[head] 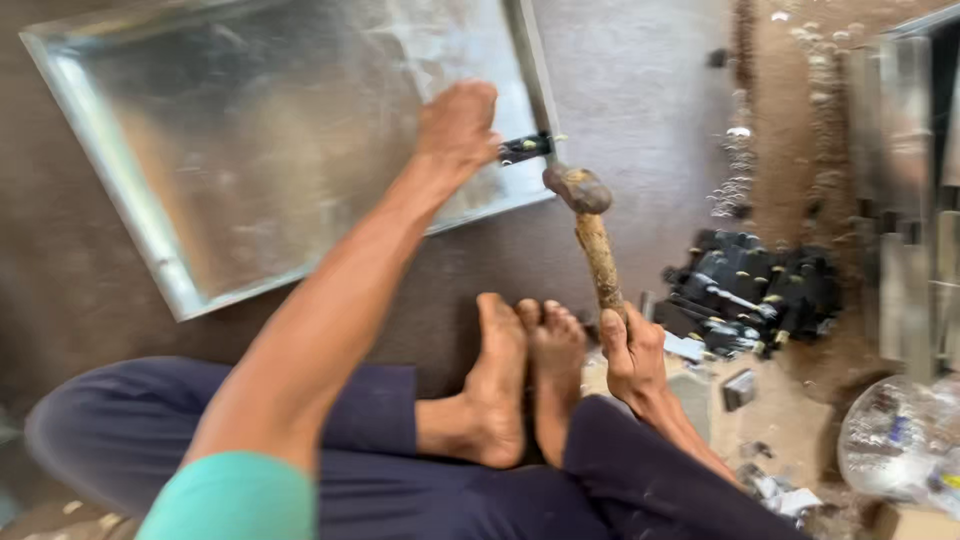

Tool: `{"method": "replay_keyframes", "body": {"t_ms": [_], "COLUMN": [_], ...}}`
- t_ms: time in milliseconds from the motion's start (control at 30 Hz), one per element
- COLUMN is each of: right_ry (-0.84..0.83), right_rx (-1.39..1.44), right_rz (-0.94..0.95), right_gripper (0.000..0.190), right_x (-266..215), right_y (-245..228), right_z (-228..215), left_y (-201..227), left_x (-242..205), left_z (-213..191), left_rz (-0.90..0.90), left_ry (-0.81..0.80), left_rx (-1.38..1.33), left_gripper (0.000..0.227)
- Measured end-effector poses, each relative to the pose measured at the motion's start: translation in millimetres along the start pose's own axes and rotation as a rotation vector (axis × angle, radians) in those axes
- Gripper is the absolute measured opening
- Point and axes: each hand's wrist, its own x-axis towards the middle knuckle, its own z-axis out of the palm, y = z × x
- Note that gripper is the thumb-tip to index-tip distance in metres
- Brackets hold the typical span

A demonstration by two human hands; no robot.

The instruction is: The person sits on the floor and attaches black metal brackets to rectangular metal frames using a hammer and nails. They repeatedly position the brackets, hammer the nails, and move completed frames to a stack nearby.

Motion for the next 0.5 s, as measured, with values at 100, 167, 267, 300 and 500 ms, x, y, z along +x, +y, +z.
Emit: {"method": "replay_keyframes", "body": {"t_ms": [100, 167, 267, 300, 500], "right_ry": [0.085, 0.148, 0.218, 0.221, 0.425], "right_rx": [-0.112, -0.207, -0.344, -0.437, -0.297], "right_rz": [0.003, 0.049, 0.018, 0.046, -0.311], "right_gripper": [0.043, 0.042, 0.039, 0.038, 0.034], "right_x": [32.7, 20.9, 20.2, 16.0, 17.4], "right_y": [26.1, 35.2, 33.5, 30.9, 19.1], "right_z": [-23.7, -39.0, -52.0, -53.7, -48.7], "left_y": [1.7, 17.7, 27.1, 25.8, 21.9], "left_x": [15.5, 16.4, 16.7, 9.7, -94.0], "left_z": [-1.5, 16.0, 18.6, 11.1, -14.6], "left_rz": [-0.354, -0.37, -0.41, -0.42, -0.131], "left_ry": [-0.169, -0.223, -0.186, -0.163, -0.031], "left_rx": [-0.052, -0.055, -0.125, -0.146, 0.135], "left_gripper": [0.038, 0.064, 0.083, 0.085, 0.057]}}
